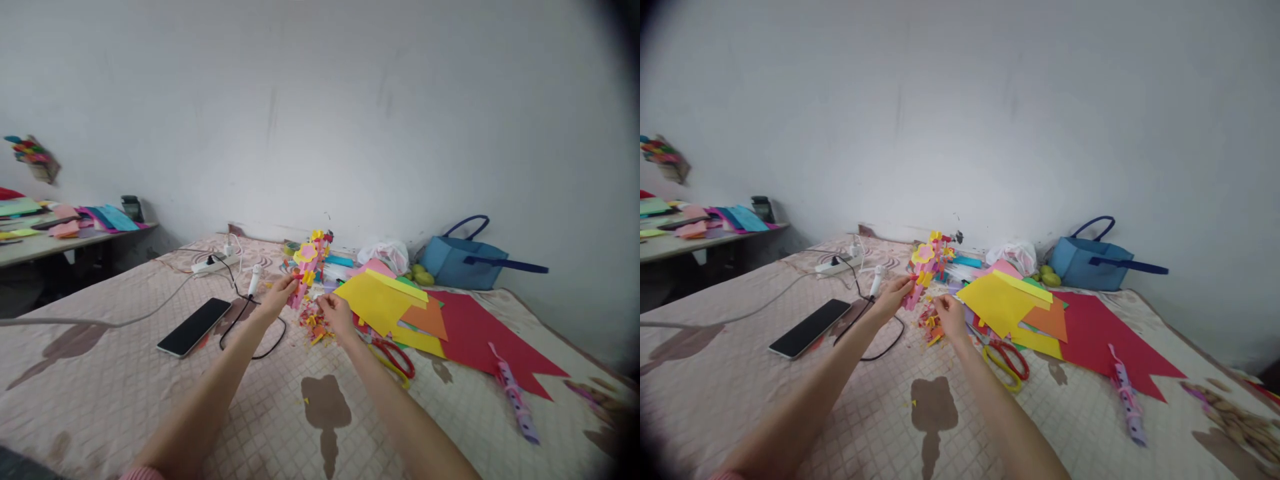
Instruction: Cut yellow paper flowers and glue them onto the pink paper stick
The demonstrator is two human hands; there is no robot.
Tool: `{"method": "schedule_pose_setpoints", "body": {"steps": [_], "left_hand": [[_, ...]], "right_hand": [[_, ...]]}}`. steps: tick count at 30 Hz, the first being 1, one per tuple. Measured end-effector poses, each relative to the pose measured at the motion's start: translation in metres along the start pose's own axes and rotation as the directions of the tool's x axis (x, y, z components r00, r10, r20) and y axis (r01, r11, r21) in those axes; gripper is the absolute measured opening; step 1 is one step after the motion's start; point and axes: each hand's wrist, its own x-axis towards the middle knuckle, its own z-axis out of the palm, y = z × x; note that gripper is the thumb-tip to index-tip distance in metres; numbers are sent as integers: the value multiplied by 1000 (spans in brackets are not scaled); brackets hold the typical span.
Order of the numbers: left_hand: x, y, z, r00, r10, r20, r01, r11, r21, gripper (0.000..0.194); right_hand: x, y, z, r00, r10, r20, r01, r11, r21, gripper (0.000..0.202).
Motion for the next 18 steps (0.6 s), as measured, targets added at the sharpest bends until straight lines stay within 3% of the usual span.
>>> {"method": "schedule_pose_setpoints", "body": {"steps": [5, 9, 13, 18], "left_hand": [[-2, 1, 2, 1000, 16, -6, -16, 999, 44, 44], [-5, 2, 4, 1000, 23, 0, -23, 997, 79, 40], [-6, 1, 5, 999, 35, 23, -37, 993, 109, 40], [-4, 1, 6, 999, 38, 34, -42, 991, 129, 43]], "right_hand": [[39, -20, -34, 985, -99, -138, 88, 993, -81, 28], [82, -50, -60, 962, -200, -187, 172, 973, -156, 28], [121, -81, -69, 966, -233, -113, 207, 957, -205, 28], [145, -93, -71, 995, -96, 3, 94, 969, -229, 35]]}}
